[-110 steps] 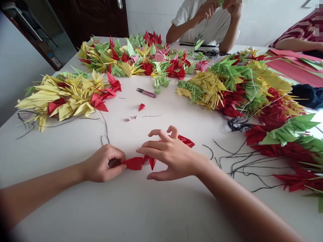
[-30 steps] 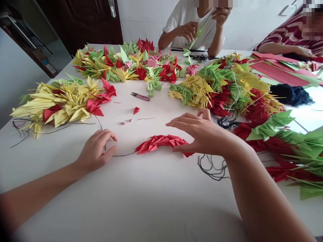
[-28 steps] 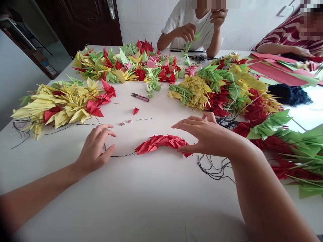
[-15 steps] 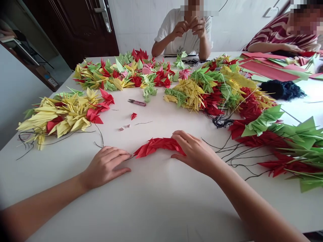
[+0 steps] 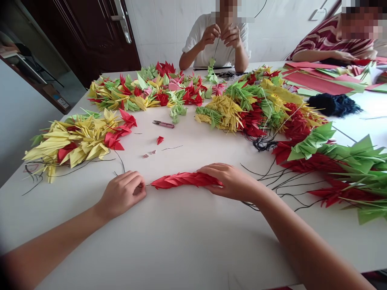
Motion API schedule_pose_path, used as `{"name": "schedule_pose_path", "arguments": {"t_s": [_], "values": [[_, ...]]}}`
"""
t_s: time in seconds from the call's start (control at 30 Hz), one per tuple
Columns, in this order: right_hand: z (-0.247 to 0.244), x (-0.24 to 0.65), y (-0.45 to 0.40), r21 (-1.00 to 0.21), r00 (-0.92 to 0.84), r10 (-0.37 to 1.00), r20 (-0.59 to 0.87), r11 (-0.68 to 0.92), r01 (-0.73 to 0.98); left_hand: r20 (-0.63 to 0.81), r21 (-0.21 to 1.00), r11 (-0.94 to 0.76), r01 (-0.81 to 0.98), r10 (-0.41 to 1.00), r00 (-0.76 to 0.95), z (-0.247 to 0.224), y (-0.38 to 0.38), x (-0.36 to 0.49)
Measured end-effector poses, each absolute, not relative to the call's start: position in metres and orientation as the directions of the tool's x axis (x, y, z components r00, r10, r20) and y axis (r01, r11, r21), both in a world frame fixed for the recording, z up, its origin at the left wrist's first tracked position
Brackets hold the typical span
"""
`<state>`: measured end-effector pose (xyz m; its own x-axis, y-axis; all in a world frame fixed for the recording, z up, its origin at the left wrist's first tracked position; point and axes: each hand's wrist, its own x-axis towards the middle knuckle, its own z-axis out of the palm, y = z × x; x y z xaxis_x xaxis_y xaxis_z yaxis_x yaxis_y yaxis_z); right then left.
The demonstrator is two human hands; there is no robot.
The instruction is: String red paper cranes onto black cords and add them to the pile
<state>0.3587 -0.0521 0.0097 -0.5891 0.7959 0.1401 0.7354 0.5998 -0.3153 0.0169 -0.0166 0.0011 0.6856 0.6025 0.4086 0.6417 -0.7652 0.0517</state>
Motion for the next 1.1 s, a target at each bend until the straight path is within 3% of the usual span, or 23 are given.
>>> {"name": "schedule_pose_path", "arguments": {"t_s": [0.3, 0.57, 0.9, 1.1], "values": [[0.002, 0.374, -0.045, -0.341, -0.594, 0.795, 0.122, 0.596, 0.727, 0.395, 0.141, -0.774, 0.618, 0.616, 0.681, 0.005, -0.014, 0.014], [0.005, 0.378, -0.049, -0.279, -0.563, 0.823, 0.076, 0.560, 0.780, 0.374, 0.208, -0.770, 0.604, 0.633, 0.678, 0.004, -0.014, 0.016], [0.009, 0.378, -0.048, -0.265, -0.636, 0.767, 0.091, 0.634, 0.727, 0.374, 0.278, -0.777, 0.564, 0.629, 0.682, 0.004, -0.013, 0.013], [0.011, 0.380, -0.048, -0.250, -0.641, 0.765, 0.065, 0.635, 0.731, 0.346, 0.466, -0.727, 0.505, 0.675, 0.652, 0.004, -0.015, 0.012]]}}
